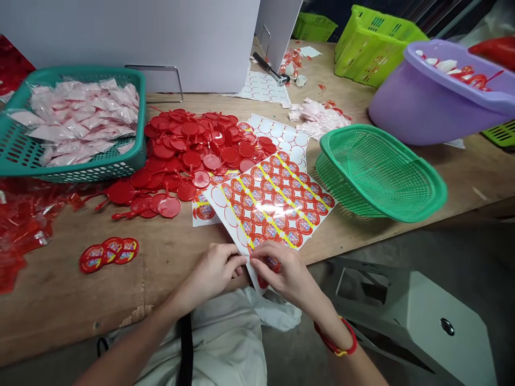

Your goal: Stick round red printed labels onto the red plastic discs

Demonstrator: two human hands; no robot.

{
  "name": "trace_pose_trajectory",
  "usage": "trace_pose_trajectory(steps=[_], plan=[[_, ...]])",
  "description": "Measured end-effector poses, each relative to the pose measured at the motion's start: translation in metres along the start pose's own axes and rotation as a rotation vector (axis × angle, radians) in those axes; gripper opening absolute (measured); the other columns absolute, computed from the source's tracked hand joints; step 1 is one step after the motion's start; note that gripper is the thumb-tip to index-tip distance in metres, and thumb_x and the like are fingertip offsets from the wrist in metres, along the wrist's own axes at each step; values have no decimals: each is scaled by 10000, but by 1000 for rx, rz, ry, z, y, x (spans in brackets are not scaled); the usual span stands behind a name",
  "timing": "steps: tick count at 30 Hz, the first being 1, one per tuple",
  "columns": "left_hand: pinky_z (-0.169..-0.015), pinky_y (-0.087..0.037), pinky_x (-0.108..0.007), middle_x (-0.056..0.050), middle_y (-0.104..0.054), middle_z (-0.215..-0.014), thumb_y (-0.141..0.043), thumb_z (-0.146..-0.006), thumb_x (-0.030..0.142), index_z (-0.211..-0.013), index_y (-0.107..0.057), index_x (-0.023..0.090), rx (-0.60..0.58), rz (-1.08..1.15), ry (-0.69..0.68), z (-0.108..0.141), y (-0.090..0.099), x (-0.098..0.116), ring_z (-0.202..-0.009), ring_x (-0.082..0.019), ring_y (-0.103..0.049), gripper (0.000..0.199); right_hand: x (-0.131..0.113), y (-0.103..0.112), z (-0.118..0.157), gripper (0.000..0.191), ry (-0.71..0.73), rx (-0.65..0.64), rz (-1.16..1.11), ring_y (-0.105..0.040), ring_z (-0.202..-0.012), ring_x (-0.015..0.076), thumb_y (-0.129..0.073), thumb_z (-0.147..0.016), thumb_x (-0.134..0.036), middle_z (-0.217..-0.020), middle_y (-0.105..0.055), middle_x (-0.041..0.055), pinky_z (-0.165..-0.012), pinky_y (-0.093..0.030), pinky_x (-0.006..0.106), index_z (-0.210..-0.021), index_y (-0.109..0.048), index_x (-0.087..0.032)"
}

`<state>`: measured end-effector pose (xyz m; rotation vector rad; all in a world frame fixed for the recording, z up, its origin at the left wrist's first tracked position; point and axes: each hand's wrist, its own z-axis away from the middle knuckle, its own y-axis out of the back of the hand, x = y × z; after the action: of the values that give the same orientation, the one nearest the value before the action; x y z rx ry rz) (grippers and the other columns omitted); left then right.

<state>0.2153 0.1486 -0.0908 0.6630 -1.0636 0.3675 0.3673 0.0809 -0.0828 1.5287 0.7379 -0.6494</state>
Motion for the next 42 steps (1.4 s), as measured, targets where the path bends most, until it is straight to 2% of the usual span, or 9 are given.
trace_pose_trajectory(steps=[7, 18, 23, 26, 28, 31, 35, 38, 42], plan=[[-510, -389, -181, 0, -592, -569, -462, -815, 311, -678, -623, 140, -30, -21, -70, 1, 1, 0, -536, -112, -534, 272, -3, 0, -1, 157, -33, -71, -12, -579, -625, 146, -479, -780, -102, -694, -654, 52, -593, -442, 254, -694, -597, -161], [-492, -421, -198, 5, -580, -539, -446, -805, 324, -695, -577, 155, -32, 48, 78, 2, 4, 0, -502, -124, -569, 240, 4, 5, -6, 171, -238, -148, -113, -523, -591, 138, -483, -799, -241, -634, -589, 19, -581, -404, 259, -658, -558, -178], [-452, -397, -211, 30, -508, -485, -471, -793, 286, -587, -487, 175, 211, -129, 143, 1, 16, -8, -439, -117, -516, 234, 19, 6, -16, 160, -414, 122, -383, -496, -575, 133, -535, -685, -321, -628, -540, 8, -545, -393, 254, -606, -515, -183], [-594, -458, -245, -19, -581, -714, -578, -737, 219, -779, -544, 160, 552, -343, -94, 4, 13, -12, -651, -152, -577, 80, 18, 4, -21, 172, -456, 257, -502, -497, -616, 137, -554, -625, -306, -651, -553, 16, -587, -393, 259, -523, -481, -188], [-643, -466, -252, -44, -571, -808, -607, -735, 202, -934, -537, 148, 679, -462, -323, 6, 3, -9, -735, -161, -568, 218, 12, 2, -23, 172, -463, 286, -546, -497, -632, 139, -559, -613, -295, -679, -564, 24, -587, -393, 257, -506, -476, -189], [-603, -448, -244, -35, -539, -725, -542, -798, 187, -883, -567, 151, 650, -594, -528, 7, -15, 0, -683, -155, -528, 96, 3, -2, -23, 184, -437, 272, -568, -493, -628, 139, -567, -619, -287, -671, -547, 19, -566, -398, 249, -501, -462, -192], [-562, -418, -254, -32, -516, -634, -453, -819, 112, -684, -568, 152, 700, -615, -545, 3, -22, 9, -635, -158, -494, 182, -1, -4, -19, 183, -354, 256, -538, -508, -625, 141, -561, -699, -333, -681, -550, 16, -561, -422, 248, -588, -507, -198], [-566, -440, -239, -22, -535, -643, -489, -794, 111, -678, -573, 148, 685, -438, -445, 6, -13, 10, -627, -140, -518, 148, 0, -5, -17, 132, -217, 268, -405, -554, -772, 174, -593, -727, -336, -830, -588, 44, -671, -455, 281, -762, -579, -210], [-672, -496, -235, -25, -603, -808, -584, -767, 165, -910, -605, 169, 585, -401, -258, 13, 19, 1, -741, -136, -586, 145, 6, -8, -22, 132, -78, 253, -263, -558, -815, 192, -598, -756, -321, -822, -588, 54, -711, -451, 305, -681, -600, -212]])
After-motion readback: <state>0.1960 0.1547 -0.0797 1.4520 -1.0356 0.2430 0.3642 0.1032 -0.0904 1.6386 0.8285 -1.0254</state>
